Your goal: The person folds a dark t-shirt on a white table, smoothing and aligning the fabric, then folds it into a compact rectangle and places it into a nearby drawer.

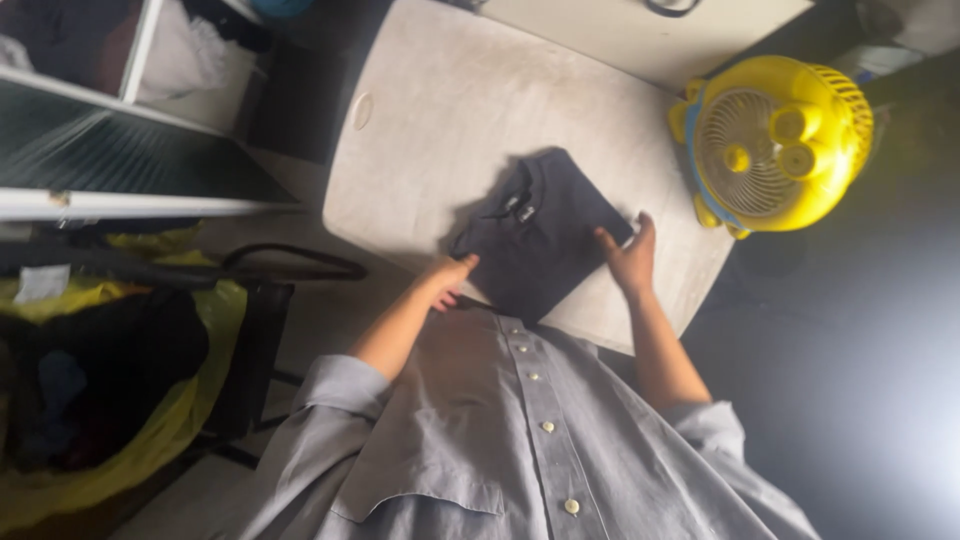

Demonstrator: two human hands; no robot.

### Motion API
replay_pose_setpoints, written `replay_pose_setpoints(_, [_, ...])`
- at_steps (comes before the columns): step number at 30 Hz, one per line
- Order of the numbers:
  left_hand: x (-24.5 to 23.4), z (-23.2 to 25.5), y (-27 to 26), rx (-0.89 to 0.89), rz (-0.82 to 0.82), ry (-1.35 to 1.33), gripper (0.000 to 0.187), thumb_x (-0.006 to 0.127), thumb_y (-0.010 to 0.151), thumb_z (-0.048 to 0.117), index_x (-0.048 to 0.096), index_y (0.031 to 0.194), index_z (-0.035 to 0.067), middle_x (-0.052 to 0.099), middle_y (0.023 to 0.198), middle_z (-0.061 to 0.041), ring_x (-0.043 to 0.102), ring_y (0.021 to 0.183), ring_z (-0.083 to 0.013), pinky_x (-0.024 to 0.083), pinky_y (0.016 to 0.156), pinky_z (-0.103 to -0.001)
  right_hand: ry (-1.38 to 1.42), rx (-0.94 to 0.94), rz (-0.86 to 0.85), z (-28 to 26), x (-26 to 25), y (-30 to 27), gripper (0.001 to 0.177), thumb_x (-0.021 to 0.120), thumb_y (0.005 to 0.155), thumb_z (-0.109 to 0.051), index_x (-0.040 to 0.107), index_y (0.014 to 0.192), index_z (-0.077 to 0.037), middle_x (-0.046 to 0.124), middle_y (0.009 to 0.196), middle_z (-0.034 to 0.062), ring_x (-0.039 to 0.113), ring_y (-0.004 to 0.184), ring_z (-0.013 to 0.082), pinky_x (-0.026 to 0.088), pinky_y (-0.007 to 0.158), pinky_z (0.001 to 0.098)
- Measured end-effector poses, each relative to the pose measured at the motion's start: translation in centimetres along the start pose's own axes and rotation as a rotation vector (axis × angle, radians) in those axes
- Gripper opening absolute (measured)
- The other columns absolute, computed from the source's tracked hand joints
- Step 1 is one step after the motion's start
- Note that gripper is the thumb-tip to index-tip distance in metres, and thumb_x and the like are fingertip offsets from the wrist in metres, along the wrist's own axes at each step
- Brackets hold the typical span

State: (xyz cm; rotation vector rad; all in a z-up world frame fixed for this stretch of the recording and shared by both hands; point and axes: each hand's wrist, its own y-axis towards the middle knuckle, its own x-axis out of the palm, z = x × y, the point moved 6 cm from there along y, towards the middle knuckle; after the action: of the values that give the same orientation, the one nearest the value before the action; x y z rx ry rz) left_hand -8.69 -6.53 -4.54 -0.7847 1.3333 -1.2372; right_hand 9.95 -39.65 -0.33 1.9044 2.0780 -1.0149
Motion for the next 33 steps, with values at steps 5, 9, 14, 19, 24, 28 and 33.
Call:
replay_pose_setpoints(5, [5.5, -1.1, 4.2, 0.177, -0.068, -0.535, 0.070, 0.072, 0.090, 0.036, 0.052, 0.142, -0.006, 0.061, 0.137, -0.026, 0.065, 0.120, -0.0428, 0.061, 0.084, -0.059, -0.594, -0.499, -0.096, -4.5, 2.0, 3.3, 0.084, 0.086, 0.083, -0.050, 0.054, 0.138, 0.004, 0.063, 0.131, 0.0274, 0.060, 0.117, 0.0482, 0.049, 0.094, 0.0505])
replay_pose_setpoints(9, [4.9, -0.2, 4.8, 0.197, 0.066, -0.721, 0.063, 0.061, 0.091, 0.016, 0.039, 0.148, 0.003, 0.047, 0.142, -0.017, 0.057, 0.124, -0.0410, 0.062, 0.084, -0.065, -0.607, -0.160, -0.364, -5.8, 2.3, 3.2, 0.082, 0.083, 0.082, -0.055, 0.059, 0.136, 0.001, 0.070, 0.120, 0.0242, 0.068, 0.111, 0.0356, 0.053, 0.094, 0.0424])
replay_pose_setpoints(14, [-0.6, 0.9, 1.3, 0.397, 0.474, -0.425, 0.048, 0.061, 0.094, 0.021, 0.054, 0.137, 0.002, 0.062, 0.132, -0.025, 0.059, 0.126, -0.0418, 0.050, 0.103, -0.050, -0.343, -0.029, -0.521, -4.6, 3.6, -0.3, 0.055, 0.080, 0.087, -0.038, 0.073, 0.126, 0.001, 0.079, 0.108, 0.0166, 0.076, 0.096, 0.0234, 0.058, 0.087, 0.0354])
replay_pose_setpoints(19, [-7.4, -0.9, 2.9, 0.467, 0.657, -0.388, 0.049, 0.056, 0.100, 0.025, 0.050, 0.142, -0.001, 0.061, 0.133, -0.029, 0.057, 0.128, -0.0437, 0.046, 0.106, -0.048, 0.069, -0.127, -0.556, -9.0, 7.8, -5.0, 0.049, 0.076, 0.091, -0.023, 0.064, 0.132, 0.001, 0.074, 0.116, 0.0108, 0.069, 0.103, 0.0188, 0.055, 0.091, 0.0346])
replay_pose_setpoints(24, [-17.0, -3.7, 0.6, 0.643, 0.845, -0.353, 0.051, 0.060, 0.103, 0.031, 0.050, 0.141, -0.001, 0.060, 0.134, -0.030, 0.056, 0.125, -0.0449, 0.044, 0.102, -0.048, 0.198, -0.199, -0.502, -14.9, 13.0, -8.2, 0.048, 0.071, 0.096, -0.020, 0.060, 0.136, 0.002, 0.070, 0.127, 0.0117, 0.062, 0.115, 0.0167, 0.048, 0.101, 0.0317])
replay_pose_setpoints(28, [-23.9, -5.0, -1.4, 0.877, 0.701, -0.789, 0.048, 0.067, 0.097, 0.017, 0.050, 0.140, 0.003, 0.063, 0.131, -0.022, 0.062, 0.122, -0.0366, 0.050, 0.102, -0.041, 0.342, -0.180, -0.427, -18.8, 18.0, -8.2, 0.047, 0.070, 0.100, -0.020, 0.057, 0.137, 0.005, 0.068, 0.131, 0.0131, 0.060, 0.120, 0.0163, 0.045, 0.105, 0.0303])
replay_pose_setpoints(33, [-32.7, -7.2, -7.6, 1.159, 0.874, -0.727, 0.064, 0.071, 0.092, -0.001, 0.041, 0.148, 0.005, 0.051, 0.146, -0.019, 0.051, 0.137, -0.0374, 0.041, 0.114, -0.045, 0.430, -0.208, -0.311, -25.9, 24.8, -9.9, 0.055, 0.073, 0.100, -0.015, 0.046, 0.145, 0.003, 0.062, 0.138, 0.0123, 0.057, 0.128, 0.0166, 0.044, 0.108, 0.0308])
